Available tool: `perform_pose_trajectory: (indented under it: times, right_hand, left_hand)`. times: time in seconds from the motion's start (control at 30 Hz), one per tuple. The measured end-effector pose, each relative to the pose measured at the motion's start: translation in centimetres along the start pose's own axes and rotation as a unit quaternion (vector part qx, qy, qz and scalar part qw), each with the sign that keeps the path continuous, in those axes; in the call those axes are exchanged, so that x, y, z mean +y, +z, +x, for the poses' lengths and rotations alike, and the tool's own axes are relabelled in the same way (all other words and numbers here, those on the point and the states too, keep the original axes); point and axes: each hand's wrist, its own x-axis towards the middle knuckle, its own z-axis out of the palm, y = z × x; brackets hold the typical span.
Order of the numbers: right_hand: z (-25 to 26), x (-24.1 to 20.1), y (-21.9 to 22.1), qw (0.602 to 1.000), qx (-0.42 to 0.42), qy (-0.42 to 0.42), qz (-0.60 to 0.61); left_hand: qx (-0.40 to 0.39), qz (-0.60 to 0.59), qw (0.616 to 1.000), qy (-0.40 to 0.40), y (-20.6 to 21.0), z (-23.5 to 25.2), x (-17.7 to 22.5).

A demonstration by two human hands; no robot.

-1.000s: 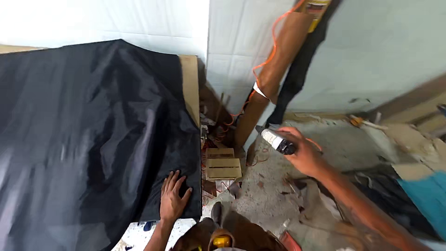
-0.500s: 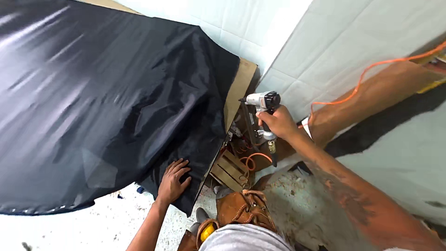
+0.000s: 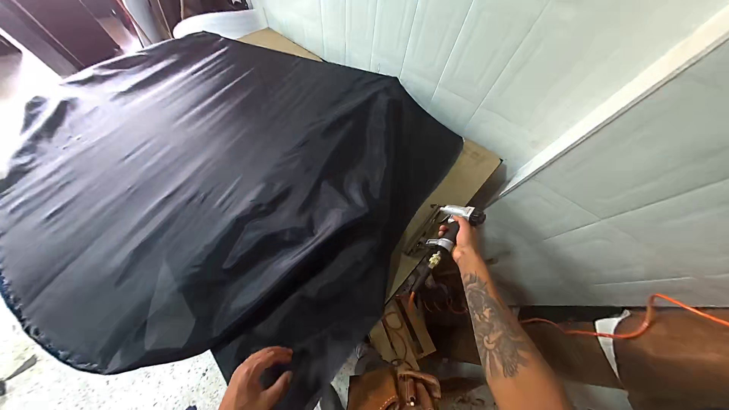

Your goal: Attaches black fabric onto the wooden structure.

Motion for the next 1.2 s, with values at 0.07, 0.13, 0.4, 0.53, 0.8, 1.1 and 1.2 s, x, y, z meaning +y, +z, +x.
perform_pose_trajectory:
  times: [0.07, 0.13, 0.4, 0.53, 0.8, 1.1, 1.2]
  right_hand:
    - [4.9, -0.8, 0.1, 1.0, 0.004, 0.012, -0.002]
    - [7.8, -1.6, 0.3, 0.994, 0.009, -0.002, -0.108]
    - [8.1, -6.2, -0.9, 0.805, -0.075, -0.165, -0.565]
    - [2.0, -7.7, 5.8, 0.821, -0.177, -0.187, -0.509]
    - [-0.7, -5.2, 21.5, 0.792, -0.481, -0.065, -0.369]
    - [-0.1, -5.5, 22.9, 0.684, -0.393, -0.103, -0.606]
    - [0.9, -1.9, 23.4, 0.665, -0.431, -0.095, -0.603]
  left_hand:
    - [0.075, 0.069, 0.995, -0.021, 0.1, 5.8, 4.3]
    - [0.141, 0.151, 0.978, -0.024, 0.8, 13.1, 8.7]
    - [0.17, 0.261, 0.95, -0.028, 6.4, 32.6, 10.6]
    - [0.168, 0.239, 0.956, 0.004, 4.6, 33.7, 11.1]
    - [0.217, 0.183, 0.959, 0.009, -0.9, 34.5, 14.7]
    - [0.263, 0.166, 0.951, 0.002, -7.3, 34.1, 16.0]
    - [0.201, 0.236, 0.948, -0.067, -5.2, 31.1, 13.1]
